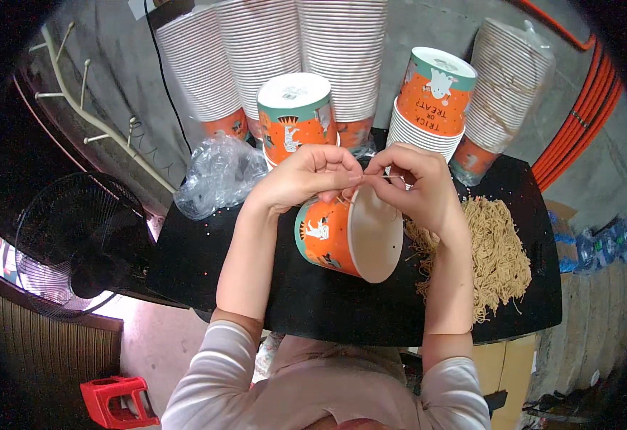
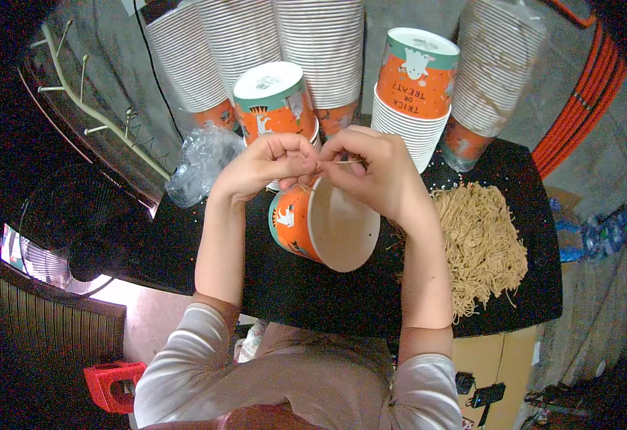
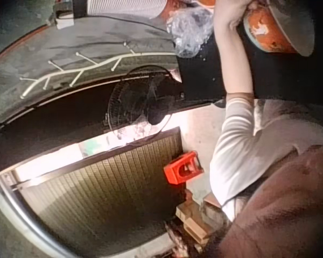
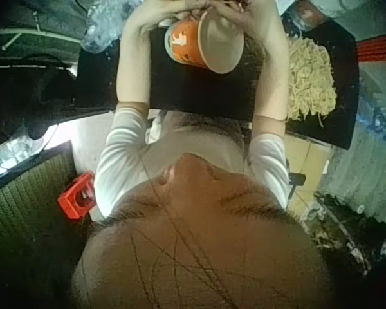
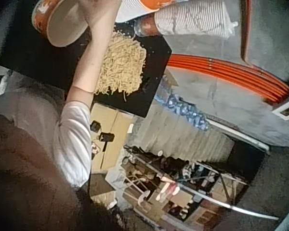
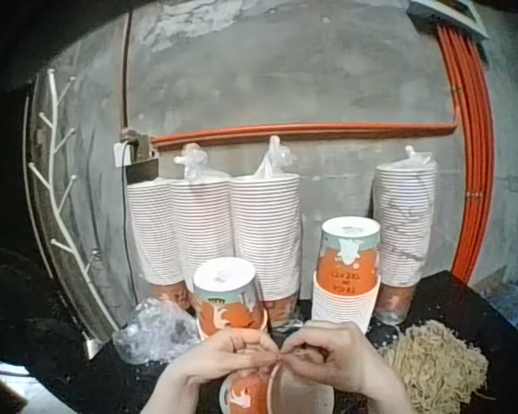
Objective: Attaching decorative strings/handles to paper buckets for packaging assembly.
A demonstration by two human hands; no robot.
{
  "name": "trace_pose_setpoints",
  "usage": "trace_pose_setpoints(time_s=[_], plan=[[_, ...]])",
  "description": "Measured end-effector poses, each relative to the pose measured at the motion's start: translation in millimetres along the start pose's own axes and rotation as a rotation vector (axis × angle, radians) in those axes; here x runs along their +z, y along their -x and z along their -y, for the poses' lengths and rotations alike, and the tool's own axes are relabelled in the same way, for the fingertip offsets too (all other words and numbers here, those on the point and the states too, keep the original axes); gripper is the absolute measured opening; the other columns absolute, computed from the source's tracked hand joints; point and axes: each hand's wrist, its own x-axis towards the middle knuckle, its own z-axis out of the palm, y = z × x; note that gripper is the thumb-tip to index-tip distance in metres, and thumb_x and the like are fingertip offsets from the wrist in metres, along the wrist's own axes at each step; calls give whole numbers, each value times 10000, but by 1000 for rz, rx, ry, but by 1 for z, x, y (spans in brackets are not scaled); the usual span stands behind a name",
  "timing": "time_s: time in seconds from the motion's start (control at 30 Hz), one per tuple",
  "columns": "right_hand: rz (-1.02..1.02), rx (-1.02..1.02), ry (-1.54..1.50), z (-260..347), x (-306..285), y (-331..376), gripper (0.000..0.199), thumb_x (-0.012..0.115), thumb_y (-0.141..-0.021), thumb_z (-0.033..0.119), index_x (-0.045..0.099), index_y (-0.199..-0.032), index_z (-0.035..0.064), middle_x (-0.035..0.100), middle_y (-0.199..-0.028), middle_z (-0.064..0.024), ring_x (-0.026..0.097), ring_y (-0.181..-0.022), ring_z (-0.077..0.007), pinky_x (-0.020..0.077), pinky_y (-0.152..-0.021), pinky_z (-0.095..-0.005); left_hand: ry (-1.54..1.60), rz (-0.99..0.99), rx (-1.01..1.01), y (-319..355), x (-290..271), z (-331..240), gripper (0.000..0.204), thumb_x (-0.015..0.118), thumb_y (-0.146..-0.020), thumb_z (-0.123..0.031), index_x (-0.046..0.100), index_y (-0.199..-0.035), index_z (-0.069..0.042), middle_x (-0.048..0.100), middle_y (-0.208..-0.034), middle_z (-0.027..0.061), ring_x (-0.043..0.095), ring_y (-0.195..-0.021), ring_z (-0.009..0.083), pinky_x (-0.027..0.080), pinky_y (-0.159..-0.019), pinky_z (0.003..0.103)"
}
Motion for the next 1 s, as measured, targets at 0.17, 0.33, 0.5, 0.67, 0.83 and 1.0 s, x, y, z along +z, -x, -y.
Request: trace_pose_setpoints(time_s=[0.17, 0.33, 0.5, 0.67, 0.83, 1.0], plan=[[15, 3, 6, 4, 0, -1, 146, 804, -802, 58, 725, -924, 50, 649, -774, -9, 468, -579, -69, 372, -526, -248, -1, 14, -2, 0, 0, 2, 146, 715, -982, -180, 713, -991, -34, 707, -825, 8, 548, -614, 11, 418, -539, 165], [28, -33, 37, 4, 0, -2, 152, 802, -803, 96, 735, -935, 63, 663, -755, -36, 493, -552, -110, 402, -517, -283, 27, 14, 10, 0, 0, 3, 145, 711, -984, -170, 712, -996, -26, 710, -830, 12, 541, -609, 13, 421, -550, 170], [27, 47, -5, 4, -4, 1, 140, 791, -803, 69, 728, -927, 63, 658, -770, -35, 478, -552, -114, 390, -518, -283, 33, 11, 3, 0, -1, 2, 143, 714, -978, -154, 715, -1019, -17, 718, -841, 20, 546, -606, 17, 425, -561, 177], [9, 63, 13, 4, -6, 1, 141, 792, -797, 50, 732, -923, 62, 641, -775, -37, 470, -557, -112, 383, -521, -281, 13, 8, 3, 1, -1, 1, 133, 721, -966, -137, 704, -1021, -17, 678, -817, -9, 524, -608, 23, 399, -554, 187], [15, 47, 43, 2, -10, 2, 152, 797, -812, 37, 746, -953, 60, 656, -788, -44, 486, -565, -109, 396, -529, -278, 2, 7, -4, 1, -1, 1, 116, 717, -959, -109, 702, -1023, -13, 663, -818, -28, 505, -609, 24, 380, -548, 189], [-38, 1, -25, -2, -8, 3, 186, 789, -822, 19, 769, -1002, 59, 681, -809, -42, 503, -582, -100, 414, -540, -267, 7, 16, 6, 2, -2, 0, 123, 723, -954, -109, 707, -1028, -11, 670, -823, -25, 500, -603, 21, 369, -539, 184]])
